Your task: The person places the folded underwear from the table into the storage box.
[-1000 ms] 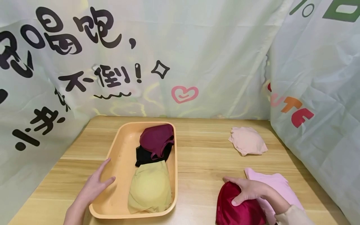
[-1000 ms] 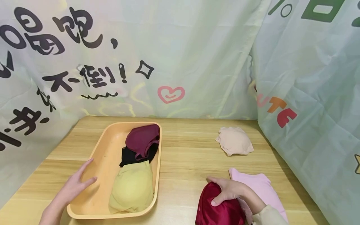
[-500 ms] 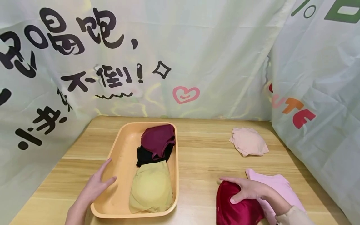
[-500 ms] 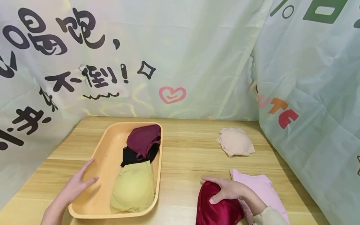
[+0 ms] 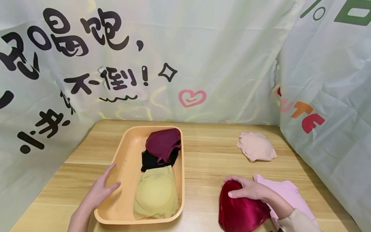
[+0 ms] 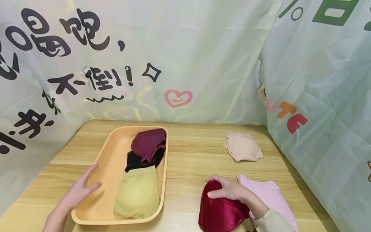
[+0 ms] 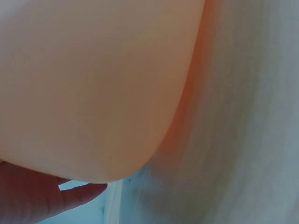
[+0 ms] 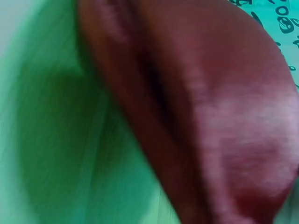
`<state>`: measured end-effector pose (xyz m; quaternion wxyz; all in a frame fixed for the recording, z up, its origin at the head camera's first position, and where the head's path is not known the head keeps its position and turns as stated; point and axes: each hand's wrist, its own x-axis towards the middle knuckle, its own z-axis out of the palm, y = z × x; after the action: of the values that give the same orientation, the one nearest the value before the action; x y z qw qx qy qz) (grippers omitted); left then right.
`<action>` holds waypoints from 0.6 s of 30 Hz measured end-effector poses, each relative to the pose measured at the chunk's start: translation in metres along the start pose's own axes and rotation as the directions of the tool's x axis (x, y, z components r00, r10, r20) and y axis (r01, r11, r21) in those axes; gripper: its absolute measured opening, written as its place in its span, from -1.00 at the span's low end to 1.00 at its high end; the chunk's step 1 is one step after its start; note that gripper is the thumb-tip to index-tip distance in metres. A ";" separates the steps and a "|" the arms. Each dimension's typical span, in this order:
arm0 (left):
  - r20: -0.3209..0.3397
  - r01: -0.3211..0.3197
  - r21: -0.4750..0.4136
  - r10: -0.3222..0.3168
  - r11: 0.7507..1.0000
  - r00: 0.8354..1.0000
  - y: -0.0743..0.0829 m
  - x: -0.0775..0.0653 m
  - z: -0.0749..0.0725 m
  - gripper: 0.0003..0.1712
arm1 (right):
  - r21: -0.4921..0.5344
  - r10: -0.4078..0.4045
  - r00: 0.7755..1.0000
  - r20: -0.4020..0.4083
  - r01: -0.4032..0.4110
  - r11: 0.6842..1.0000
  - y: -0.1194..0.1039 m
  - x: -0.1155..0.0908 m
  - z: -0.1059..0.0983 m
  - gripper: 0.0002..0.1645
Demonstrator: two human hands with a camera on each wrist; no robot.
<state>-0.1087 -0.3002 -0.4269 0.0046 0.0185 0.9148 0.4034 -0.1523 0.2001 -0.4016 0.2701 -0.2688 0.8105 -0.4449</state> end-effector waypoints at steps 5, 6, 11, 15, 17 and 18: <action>0.000 -0.002 0.010 0.002 1.000 1.000 0.000 0.000 0.000 -0.10 | -0.010 0.083 0.990 -0.112 -0.084 0.996 -0.007 0.009 0.002 -0.49; 0.000 -0.002 0.012 0.002 1.000 1.000 0.001 0.000 0.000 -0.11 | -0.002 0.094 0.988 -0.122 -0.095 0.996 -0.008 0.010 0.002 -0.48; -0.003 -0.008 0.015 0.008 1.000 1.000 0.000 0.000 0.000 -0.12 | 0.045 0.104 0.984 -0.143 -0.099 0.994 -0.013 0.018 0.000 -0.41; -0.001 -0.001 0.023 0.001 1.000 1.000 -0.001 0.000 0.000 -0.11 | 0.071 0.101 0.978 -0.184 -0.090 0.993 -0.015 0.027 -0.001 -0.39; 0.003 0.003 0.021 -0.003 1.000 1.000 0.000 0.000 0.000 -0.11 | 0.105 0.099 0.973 -0.207 -0.078 0.991 -0.017 0.030 -0.002 -0.38; 0.003 0.002 0.021 -0.002 1.000 1.000 0.000 0.000 0.000 -0.11 | 0.123 0.096 0.972 -0.214 -0.071 0.990 -0.019 0.032 -0.002 -0.38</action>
<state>-0.1084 -0.3001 -0.4273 0.0062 0.0182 0.9189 0.3939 -0.1725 0.1708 -0.3908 0.2125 -0.1678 0.8192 -0.5056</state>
